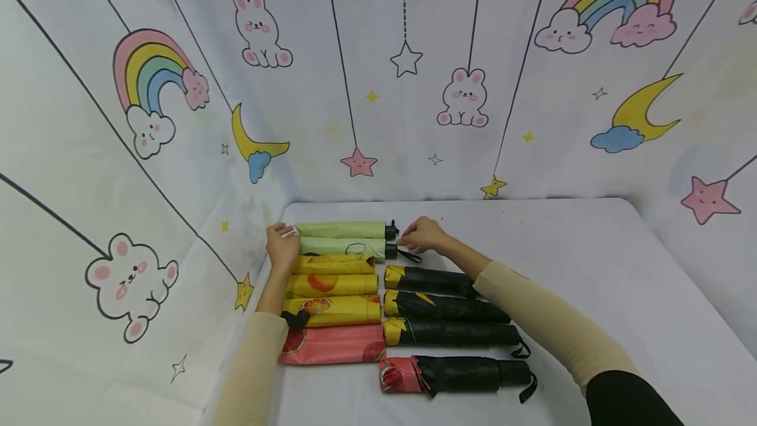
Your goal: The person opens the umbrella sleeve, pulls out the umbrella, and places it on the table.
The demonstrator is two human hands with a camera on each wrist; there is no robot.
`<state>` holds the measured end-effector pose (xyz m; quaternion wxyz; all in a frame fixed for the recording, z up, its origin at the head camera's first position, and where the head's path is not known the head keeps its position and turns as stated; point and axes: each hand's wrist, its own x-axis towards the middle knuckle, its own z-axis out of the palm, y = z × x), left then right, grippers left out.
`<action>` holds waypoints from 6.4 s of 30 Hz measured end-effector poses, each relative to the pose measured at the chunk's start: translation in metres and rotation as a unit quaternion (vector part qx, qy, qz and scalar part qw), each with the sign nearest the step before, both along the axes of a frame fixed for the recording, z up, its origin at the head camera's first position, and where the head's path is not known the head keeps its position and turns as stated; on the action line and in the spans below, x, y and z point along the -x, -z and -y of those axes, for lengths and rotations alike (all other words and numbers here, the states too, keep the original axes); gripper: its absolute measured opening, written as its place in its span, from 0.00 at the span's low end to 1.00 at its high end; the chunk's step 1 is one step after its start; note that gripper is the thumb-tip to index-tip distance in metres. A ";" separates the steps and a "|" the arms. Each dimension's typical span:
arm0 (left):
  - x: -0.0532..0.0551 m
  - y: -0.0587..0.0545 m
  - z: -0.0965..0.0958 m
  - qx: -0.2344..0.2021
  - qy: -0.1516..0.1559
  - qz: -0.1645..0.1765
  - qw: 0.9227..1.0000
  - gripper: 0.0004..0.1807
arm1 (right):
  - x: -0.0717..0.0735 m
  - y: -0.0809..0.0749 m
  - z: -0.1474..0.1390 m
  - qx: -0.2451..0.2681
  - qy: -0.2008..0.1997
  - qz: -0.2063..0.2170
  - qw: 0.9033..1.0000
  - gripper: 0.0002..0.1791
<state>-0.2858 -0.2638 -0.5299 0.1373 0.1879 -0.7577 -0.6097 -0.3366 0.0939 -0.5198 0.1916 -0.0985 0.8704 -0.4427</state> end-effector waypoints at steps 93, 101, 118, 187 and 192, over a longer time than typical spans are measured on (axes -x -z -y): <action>-0.003 0.003 -0.003 -0.096 -0.064 -0.014 0.993 0.33 | -0.012 -0.022 0.008 0.244 0.116 0.199 0.942 0.19; -0.003 0.004 -0.005 -0.086 -0.063 0.002 0.994 0.34 | -0.012 -0.022 0.004 0.255 0.130 0.201 0.937 0.20; -0.001 0.004 -0.010 -0.091 -0.063 -0.001 0.994 0.33 | -0.011 -0.020 -0.007 0.266 0.133 0.213 0.931 0.20; 0.000 0.003 0.001 -0.137 -0.078 -0.002 0.987 0.33 | -0.025 -0.031 -0.053 0.297 0.135 0.205 0.923 0.16; 0.000 0.003 -0.001 -0.129 -0.074 -0.001 0.989 0.34 | -0.025 -0.029 -0.058 0.301 0.137 0.204 0.921 0.14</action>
